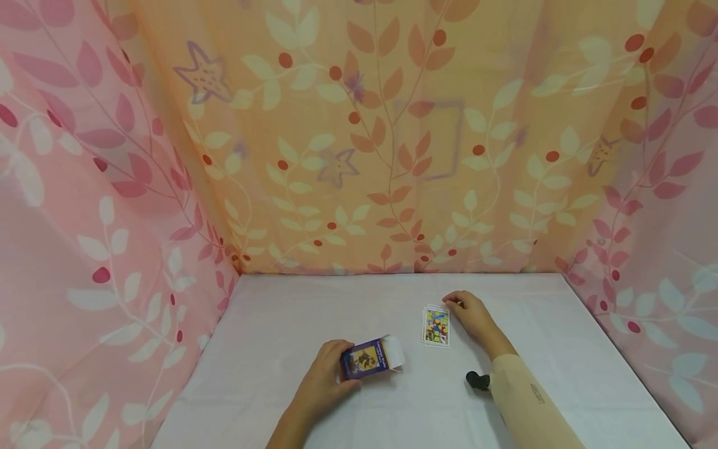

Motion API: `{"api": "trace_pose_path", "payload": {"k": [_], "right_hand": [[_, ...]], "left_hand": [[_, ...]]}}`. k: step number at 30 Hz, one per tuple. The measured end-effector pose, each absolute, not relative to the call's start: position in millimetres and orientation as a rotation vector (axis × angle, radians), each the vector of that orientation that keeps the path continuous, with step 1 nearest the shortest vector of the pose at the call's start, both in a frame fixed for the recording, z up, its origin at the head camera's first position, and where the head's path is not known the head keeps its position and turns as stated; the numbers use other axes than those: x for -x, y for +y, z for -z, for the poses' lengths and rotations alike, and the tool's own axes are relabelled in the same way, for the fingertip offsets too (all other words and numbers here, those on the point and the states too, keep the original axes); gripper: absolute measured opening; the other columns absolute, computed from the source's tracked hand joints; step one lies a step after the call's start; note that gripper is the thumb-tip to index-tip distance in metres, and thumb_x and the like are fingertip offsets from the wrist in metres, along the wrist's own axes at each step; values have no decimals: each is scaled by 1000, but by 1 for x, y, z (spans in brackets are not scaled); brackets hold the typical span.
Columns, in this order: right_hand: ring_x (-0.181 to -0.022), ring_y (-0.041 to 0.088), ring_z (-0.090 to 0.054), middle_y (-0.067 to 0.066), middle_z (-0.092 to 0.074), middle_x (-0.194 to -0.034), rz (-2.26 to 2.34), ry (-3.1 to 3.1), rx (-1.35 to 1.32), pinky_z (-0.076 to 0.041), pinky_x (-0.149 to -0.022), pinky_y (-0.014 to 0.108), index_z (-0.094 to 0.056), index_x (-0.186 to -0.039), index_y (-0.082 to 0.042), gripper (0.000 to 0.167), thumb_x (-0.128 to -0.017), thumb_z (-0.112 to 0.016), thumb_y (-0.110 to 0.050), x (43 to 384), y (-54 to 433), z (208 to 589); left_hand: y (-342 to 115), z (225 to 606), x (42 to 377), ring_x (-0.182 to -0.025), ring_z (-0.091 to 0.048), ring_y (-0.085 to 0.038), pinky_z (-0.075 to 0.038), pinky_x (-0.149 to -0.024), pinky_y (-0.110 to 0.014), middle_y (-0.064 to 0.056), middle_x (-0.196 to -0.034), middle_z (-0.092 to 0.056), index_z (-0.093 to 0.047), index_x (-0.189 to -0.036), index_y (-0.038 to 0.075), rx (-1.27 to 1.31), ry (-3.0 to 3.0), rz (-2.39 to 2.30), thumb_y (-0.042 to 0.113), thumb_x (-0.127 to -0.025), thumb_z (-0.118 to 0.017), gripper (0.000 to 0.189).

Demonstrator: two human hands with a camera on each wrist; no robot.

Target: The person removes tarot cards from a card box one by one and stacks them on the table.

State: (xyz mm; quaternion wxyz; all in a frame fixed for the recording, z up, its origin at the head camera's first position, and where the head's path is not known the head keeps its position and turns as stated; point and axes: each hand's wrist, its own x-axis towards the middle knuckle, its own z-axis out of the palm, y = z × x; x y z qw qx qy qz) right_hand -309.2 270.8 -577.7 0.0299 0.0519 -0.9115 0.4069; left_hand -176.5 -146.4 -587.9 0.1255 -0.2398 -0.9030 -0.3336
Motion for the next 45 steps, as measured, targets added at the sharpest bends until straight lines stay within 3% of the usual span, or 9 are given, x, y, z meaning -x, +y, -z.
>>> {"api": "trace_pose_path", "payload": {"k": [6, 10, 20, 29, 45], "right_hand": [[-96, 21, -58, 7, -65, -113, -1311, -2766, -89, -51, -82, 33, -71, -115, -14, 23, -104, -62, -31, 295, 268, 575], [-87, 19, -57, 7, -64, -111, -1376, -2709, -49, -52, -70, 26, -70, -116, -12, 25, -103, -62, -32, 282, 263, 570], [-92, 18, -55, 4, -65, -109, -1329, -2684, -96, -47, -78, 29, -71, -115, -14, 19, -102, -65, -26, 252, 245, 561], [-85, 11, -59, 0, -68, -101, -1365, -2581, -207, -52, -73, 24, -73, -112, -10, 16, -98, -70, -16, 232, 225, 561], [-79, 6, -59, -8, -64, -91, -1437, -2505, -324, -53, -66, 21, -72, -105, -21, 10, -96, -72, -16, 199, 192, 566]], "left_hand": [[-145, 587, 176, -134, -48, -12, -42, -118, -40, 11, -139, -54, -53, -140, 23, 699, -2636, 963, 40, -71, -92, 81], [-145, 587, 177, -135, -48, -13, -42, -119, -40, 11, -139, -54, -52, -141, 23, 691, -2645, 966, 41, -71, -91, 82], [-145, 589, 176, -136, -48, -12, -41, -119, -40, 11, -139, -53, -52, -140, 23, 675, -2661, 971, 42, -72, -91, 81], [-146, 588, 176, -135, -48, -12, -42, -119, -40, 12, -139, -53, -53, -140, 24, 684, -2645, 974, 42, -71, -91, 81], [-146, 588, 177, -134, -48, -12, -42, -118, -39, 12, -139, -54, -53, -140, 24, 687, -2639, 968, 42, -71, -91, 81]]}}
